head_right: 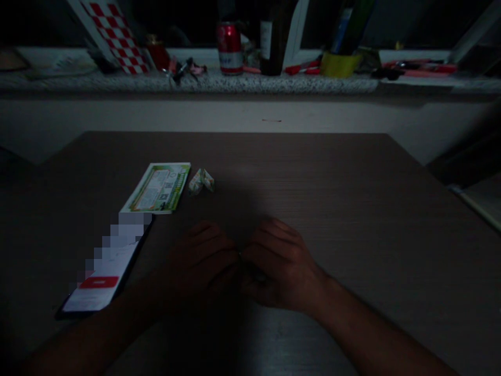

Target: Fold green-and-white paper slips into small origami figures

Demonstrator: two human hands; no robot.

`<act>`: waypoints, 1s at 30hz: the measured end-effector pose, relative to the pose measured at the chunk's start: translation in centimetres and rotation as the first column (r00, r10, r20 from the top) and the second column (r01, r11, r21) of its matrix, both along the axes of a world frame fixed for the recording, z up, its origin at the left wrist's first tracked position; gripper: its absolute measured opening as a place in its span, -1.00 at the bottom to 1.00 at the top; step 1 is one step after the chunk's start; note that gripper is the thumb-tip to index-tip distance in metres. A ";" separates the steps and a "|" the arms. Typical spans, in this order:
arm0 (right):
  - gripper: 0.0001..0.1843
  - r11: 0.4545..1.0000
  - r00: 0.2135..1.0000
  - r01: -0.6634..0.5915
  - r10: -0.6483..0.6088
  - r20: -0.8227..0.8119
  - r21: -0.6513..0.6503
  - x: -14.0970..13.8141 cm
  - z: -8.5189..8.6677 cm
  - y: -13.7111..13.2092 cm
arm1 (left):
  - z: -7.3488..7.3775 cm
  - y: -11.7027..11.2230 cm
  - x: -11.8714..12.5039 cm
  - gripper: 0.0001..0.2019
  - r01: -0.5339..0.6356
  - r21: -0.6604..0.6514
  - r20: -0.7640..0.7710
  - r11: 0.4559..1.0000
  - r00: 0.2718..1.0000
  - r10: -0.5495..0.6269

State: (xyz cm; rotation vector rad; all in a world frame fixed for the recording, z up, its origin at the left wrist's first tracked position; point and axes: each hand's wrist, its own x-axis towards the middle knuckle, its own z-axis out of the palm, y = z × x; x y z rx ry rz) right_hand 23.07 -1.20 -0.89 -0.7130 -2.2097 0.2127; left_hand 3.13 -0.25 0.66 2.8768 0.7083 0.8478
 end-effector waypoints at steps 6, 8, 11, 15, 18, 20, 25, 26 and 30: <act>-0.87 0.999 1.000 0.009 -0.008 -0.024 0.042 -0.1 0.2 0.1 | 0.1 0.0 0.0 -0.88 0.000 -0.041 0.006 0.999 1.000 0.000; -0.87 0.999 1.000 0.005 -0.004 -0.022 0.042 0.1 0.4 0.1 | 0.1 0.0 0.0 -0.90 0.006 -0.051 0.016 0.999 1.000 -0.005; -0.85 0.999 1.000 -0.003 0.004 -0.027 0.040 0.3 0.6 0.1 | 0.1 0.0 -0.1 -0.90 0.004 -0.054 0.039 0.999 0.999 -0.002; -0.86 1.000 1.000 0.000 0.000 -0.026 0.016 0.6 0.6 0.1 | 0.3 0.0 -0.1 -0.90 0.002 -0.064 0.055 0.998 0.998 0.002; -0.84 1.000 0.999 0.014 -0.013 -0.052 0.017 0.8 0.7 0.1 | 0.4 0.0 -0.3 -0.90 -0.008 -0.071 0.059 0.997 0.998 0.012; -0.81 1.000 0.998 0.020 -0.019 -0.062 0.018 1.0 0.8 0.2 | 0.4 0.1 -0.5 -0.91 -0.013 -0.073 0.066 0.997 0.998 0.018; -0.81 0.999 0.997 0.044 -0.043 -0.059 0.014 1.6 1.0 0.2 | 0.3 0.1 -1.0 -0.92 -0.027 -0.097 0.052 0.995 0.998 0.032; -0.81 0.999 0.997 0.051 -0.050 -0.062 0.013 1.7 1.0 0.2 | 0.3 0.1 -1.0 -0.91 -0.030 -0.098 0.044 0.995 0.998 0.035; -0.79 0.999 0.997 0.045 -0.044 -0.067 0.009 2.1 1.2 0.3 | 0.7 0.0 -1.2 -0.90 -0.040 -0.085 0.033 0.996 0.999 0.043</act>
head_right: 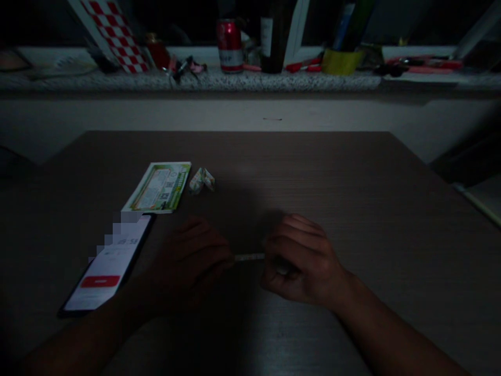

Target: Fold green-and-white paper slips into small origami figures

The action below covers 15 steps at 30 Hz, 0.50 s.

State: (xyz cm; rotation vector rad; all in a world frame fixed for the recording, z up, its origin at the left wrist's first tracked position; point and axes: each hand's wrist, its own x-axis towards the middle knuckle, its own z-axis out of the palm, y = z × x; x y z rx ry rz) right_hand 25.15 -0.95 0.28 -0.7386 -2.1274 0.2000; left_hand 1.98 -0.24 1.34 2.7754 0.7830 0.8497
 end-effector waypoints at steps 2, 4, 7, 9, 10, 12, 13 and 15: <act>-0.79 1.000 1.000 -0.004 0.004 0.008 -0.013 0.3 0.3 0.1 | 0.2 0.1 -0.3 -0.91 -0.011 0.000 0.009 1.000 1.000 0.011; -0.79 0.999 1.000 0.008 -0.007 0.013 -0.036 0.7 0.8 0.1 | 0.4 0.3 -0.7 -0.92 -0.032 0.005 0.024 0.999 0.999 0.032; -0.81 0.999 1.000 0.010 -0.010 -0.009 -0.034 0.8 1.2 0.1 | 0.6 0.4 -0.9 -0.93 -0.052 0.016 0.038 0.999 0.998 0.052; -0.79 1.000 1.000 -0.019 0.018 -0.018 -0.019 0.4 1.2 0.0 | 0.5 0.3 -0.7 -0.95 -0.037 0.010 0.037 0.999 0.999 0.037; -0.76 1.000 0.999 -0.028 0.028 -0.023 -0.011 0.1 1.0 -0.1 | 0.5 0.1 -0.4 -0.95 -0.026 0.003 0.035 1.000 0.999 0.026; -0.73 0.999 0.999 -0.053 0.054 -0.010 0.002 -0.7 0.6 -0.3 | 0.4 -0.2 0.2 -0.93 -0.001 -0.002 0.036 1.000 0.999 0.001; -0.74 0.998 0.998 -0.062 0.062 -0.009 -0.001 -1.0 0.4 -0.3 | 0.4 -0.3 0.5 -0.91 0.010 -0.002 0.039 1.000 0.999 -0.009; -0.79 0.996 0.996 -0.091 0.091 0.004 -0.017 -1.5 0.0 -0.3 | 0.3 -0.5 0.9 -0.89 0.029 -0.002 0.045 1.000 0.999 -0.029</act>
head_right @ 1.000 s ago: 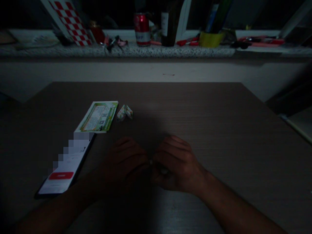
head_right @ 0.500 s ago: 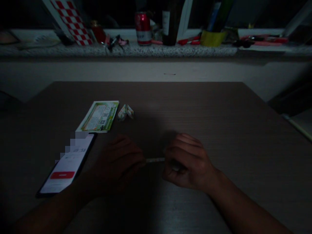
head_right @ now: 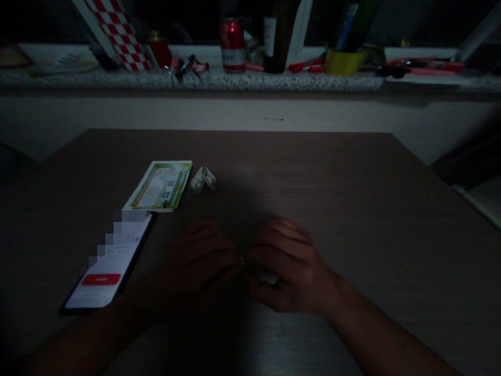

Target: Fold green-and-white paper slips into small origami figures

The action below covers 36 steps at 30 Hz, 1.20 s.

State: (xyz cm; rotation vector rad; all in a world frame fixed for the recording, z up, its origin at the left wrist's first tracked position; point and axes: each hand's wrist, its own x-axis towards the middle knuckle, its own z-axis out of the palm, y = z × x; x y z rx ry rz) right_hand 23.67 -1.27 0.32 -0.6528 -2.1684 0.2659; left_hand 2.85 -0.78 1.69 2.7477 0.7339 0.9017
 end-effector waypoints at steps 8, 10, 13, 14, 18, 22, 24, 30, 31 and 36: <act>-0.87 1.000 0.999 -0.013 0.013 -0.038 -0.001 0.1 -0.1 0.2 | -0.2 0.1 -0.1 -0.93 0.001 -0.037 0.051 0.999 0.999 0.001; -0.88 1.000 0.999 -0.010 0.010 -0.042 0.003 0.0 -0.1 0.2 | -0.2 0.1 0.0 -0.92 0.001 -0.042 0.049 0.999 0.999 0.001; -0.88 1.000 0.999 -0.010 0.011 -0.048 0.015 -0.3 -0.3 0.2 | -0.2 0.1 0.1 -0.94 0.000 -0.042 0.046 0.999 0.999 0.002; -0.88 1.000 0.999 -0.013 0.014 -0.050 0.020 -0.4 -0.3 0.2 | -0.2 0.0 0.1 -0.94 0.003 -0.041 0.049 0.999 0.999 -0.001; -0.86 0.999 0.998 -0.039 0.041 -0.054 0.033 -0.7 -0.7 0.1 | -0.4 -0.1 0.4 -0.95 0.023 -0.028 0.060 0.999 0.998 -0.021; -0.85 0.997 0.995 -0.060 0.064 -0.076 0.048 -0.9 -1.1 0.1 | -0.7 -0.2 0.7 -0.96 0.023 -0.004 0.072 1.000 0.997 -0.022; -0.83 0.995 0.992 -0.076 0.082 -0.096 0.058 -1.0 -1.2 0.1 | -0.7 -0.2 0.8 -0.95 0.029 0.000 0.071 1.000 0.997 -0.029; -0.82 0.994 0.987 -0.075 0.085 -0.133 0.085 -0.9 -1.0 0.1 | -0.5 0.2 0.5 -0.96 0.023 0.007 0.084 1.000 0.996 -0.024; -0.82 0.994 0.987 -0.064 0.076 -0.141 0.085 -0.8 -0.9 0.1 | -0.6 0.3 0.3 -0.96 0.019 0.003 0.081 1.000 0.997 -0.019; -0.85 0.998 0.989 -0.019 0.028 -0.144 0.058 -0.3 -0.2 -0.1 | -0.8 0.7 -0.7 -0.91 -0.018 -0.017 0.073 1.000 0.997 0.019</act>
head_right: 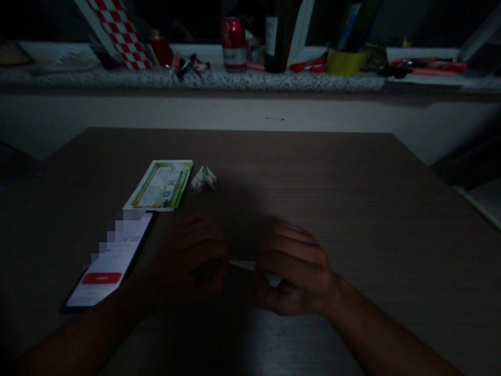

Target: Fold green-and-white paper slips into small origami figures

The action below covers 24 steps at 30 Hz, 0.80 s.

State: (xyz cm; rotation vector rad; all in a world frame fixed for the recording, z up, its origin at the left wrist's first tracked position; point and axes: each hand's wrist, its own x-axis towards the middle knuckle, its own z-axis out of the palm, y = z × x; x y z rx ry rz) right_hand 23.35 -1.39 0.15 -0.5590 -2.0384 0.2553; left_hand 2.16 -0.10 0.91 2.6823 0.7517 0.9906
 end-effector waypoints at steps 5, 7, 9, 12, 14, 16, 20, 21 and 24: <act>-0.83 1.000 1.000 0.009 -0.009 -0.009 -0.001 0.3 0.2 0.0 | 0.3 0.3 -0.8 -0.92 -0.009 -0.022 -0.045 1.000 0.999 0.008; -0.82 0.999 0.999 0.024 -0.025 -0.035 -0.021 0.7 0.3 0.1 | 0.7 0.5 -1.3 -0.92 -0.036 -0.038 -0.056 0.999 0.998 0.034; -0.80 0.998 0.996 0.043 -0.047 -0.081 -0.044 1.2 0.4 0.2 | 1.0 0.7 -1.6 -0.91 -0.084 -0.049 -0.033 0.995 0.996 0.083; -0.80 0.996 0.995 0.038 -0.045 -0.091 -0.081 1.6 0.6 0.2 | 1.2 0.5 -1.7 -0.93 -0.100 -0.104 0.041 0.990 0.994 0.105; -0.81 0.993 0.994 0.024 -0.036 -0.106 -0.116 1.4 0.7 0.1 | 1.2 0.2 -1.3 -0.91 -0.121 -0.190 0.045 0.974 0.990 0.131; -0.83 0.989 0.991 0.012 -0.031 -0.129 -0.145 0.9 0.6 -0.1 | 1.0 -0.2 -0.9 -0.79 -0.125 -0.249 0.047 0.961 0.989 0.141; -0.85 0.977 0.994 0.009 -0.032 -0.106 -0.211 0.5 0.5 -0.1 | 0.6 -0.3 -0.4 -0.95 -0.021 -0.275 0.103 0.961 0.993 0.051; -0.85 0.974 0.996 0.014 -0.034 -0.083 -0.226 0.5 0.4 0.0 | 0.5 -0.3 -0.4 -0.95 -0.014 -0.264 0.106 0.965 0.993 0.043; -0.85 0.971 1.000 0.016 -0.019 -0.011 -0.237 0.7 0.0 0.2 | 0.2 -0.1 -0.3 -0.95 -0.027 -0.206 0.083 0.978 0.995 0.045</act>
